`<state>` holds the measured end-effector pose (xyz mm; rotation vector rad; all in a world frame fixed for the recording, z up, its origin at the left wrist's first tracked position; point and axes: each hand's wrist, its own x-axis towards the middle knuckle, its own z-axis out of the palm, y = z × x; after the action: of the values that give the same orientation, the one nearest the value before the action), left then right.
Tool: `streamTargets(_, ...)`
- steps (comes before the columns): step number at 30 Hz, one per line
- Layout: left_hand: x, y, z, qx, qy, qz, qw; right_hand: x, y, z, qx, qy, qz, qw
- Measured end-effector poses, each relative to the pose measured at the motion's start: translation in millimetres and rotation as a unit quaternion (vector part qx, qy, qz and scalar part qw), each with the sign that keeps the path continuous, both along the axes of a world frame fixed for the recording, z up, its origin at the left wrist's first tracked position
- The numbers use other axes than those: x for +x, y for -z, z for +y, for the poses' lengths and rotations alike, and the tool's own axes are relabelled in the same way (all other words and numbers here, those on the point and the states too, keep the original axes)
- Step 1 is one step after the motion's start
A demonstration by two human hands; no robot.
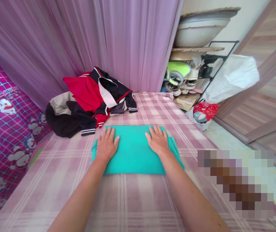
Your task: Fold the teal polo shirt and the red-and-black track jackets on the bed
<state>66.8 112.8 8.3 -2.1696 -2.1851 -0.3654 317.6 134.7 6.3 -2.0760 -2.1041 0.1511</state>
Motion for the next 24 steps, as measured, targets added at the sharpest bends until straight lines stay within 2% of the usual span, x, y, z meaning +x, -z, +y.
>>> streamTargets(8, -4.6, 5.5, -2.8, -0.017, -0.026, -0.035, 0.999, 23.1, 9.2, -8.8, 0.013, 0.000, -0.002, 1.000)
streamTargets(12, 4.4, -1.8, -4.9, -0.007, -0.042, -0.012, 0.999, 21.7, 9.3, -7.5, 0.025, 0.010, 0.002, 1.000)
streamTargets(15, 9.2, -9.7, -6.7, -0.039, -0.081, -0.025, 0.996, 17.7, 4.5, -9.7, 0.063, 0.021, 0.001, 0.998)
streamTargets(19, 10.7, -16.5, -10.7, -0.078, -0.112, -0.035, 0.990, 22.1, -2.5, -27.2, 0.126, 0.099, -0.001, 0.987)
streamTargets(21, 10.5, -18.0, -12.3, -0.068, -0.103, -0.021, 0.992, 28.0, -3.1, -36.8, 0.117, 0.136, 0.010, 0.984)
streamTargets(24, 10.5, -21.0, -13.7, -0.050, -0.089, -0.002, 0.995, 35.7, -3.2, -41.2, 0.092, 0.120, 0.024, 0.988)
